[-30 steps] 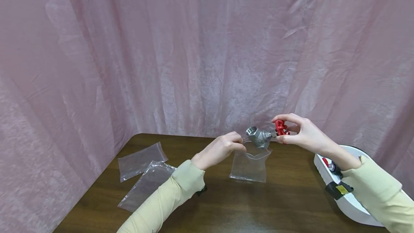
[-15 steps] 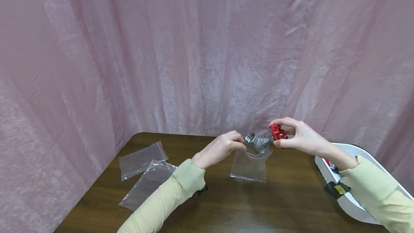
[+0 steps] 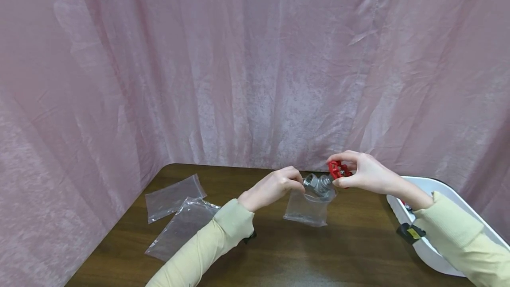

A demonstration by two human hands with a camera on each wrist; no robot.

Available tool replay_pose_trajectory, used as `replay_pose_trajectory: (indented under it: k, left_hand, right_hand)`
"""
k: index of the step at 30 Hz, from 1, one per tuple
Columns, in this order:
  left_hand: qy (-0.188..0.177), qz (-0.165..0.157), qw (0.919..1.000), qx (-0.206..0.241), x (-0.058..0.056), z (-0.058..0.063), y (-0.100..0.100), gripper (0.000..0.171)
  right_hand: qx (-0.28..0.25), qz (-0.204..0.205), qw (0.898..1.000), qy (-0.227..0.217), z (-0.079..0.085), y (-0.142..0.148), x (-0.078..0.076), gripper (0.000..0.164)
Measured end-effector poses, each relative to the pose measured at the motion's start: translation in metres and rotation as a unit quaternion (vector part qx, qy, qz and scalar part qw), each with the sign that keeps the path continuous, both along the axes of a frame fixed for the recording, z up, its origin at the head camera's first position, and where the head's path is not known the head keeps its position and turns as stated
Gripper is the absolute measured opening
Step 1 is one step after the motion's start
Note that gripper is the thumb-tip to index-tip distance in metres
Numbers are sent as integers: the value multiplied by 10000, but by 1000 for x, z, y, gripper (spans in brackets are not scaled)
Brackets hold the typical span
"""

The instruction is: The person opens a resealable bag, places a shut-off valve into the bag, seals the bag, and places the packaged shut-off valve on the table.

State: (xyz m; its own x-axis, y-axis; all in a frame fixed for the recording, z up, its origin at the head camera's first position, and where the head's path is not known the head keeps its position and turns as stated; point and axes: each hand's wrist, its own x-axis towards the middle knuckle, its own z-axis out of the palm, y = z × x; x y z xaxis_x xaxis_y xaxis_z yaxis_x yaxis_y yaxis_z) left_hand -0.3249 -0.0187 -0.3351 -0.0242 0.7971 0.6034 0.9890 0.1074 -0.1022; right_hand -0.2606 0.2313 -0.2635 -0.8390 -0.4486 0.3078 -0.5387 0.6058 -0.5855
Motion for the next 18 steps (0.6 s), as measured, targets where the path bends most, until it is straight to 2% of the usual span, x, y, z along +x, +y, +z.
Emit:
replay_pose_trajectory:
  k: [4, 9, 12, 18]
  left_hand:
    - [-73, -79, 9999, -6, 2, -2, 2, 37]
    - [63, -112, 9999, -39, 6, -3, 5, 34]
    - [-22, -125, 9999, -3, 6, -3, 5, 34]
    - [-119, -123, 9998, 78, 4, -6, 6, 33]
  right_hand:
    - [150, -3, 9999, -33, -1, -3, 1, 43]
    - [529, 140, 9985, 31, -4, -9, 1, 39]
    - [664, 190, 9976, 89, -7, -13, -1, 37]
    - [945, 290, 9933, 602, -15, -20, -6, 34]
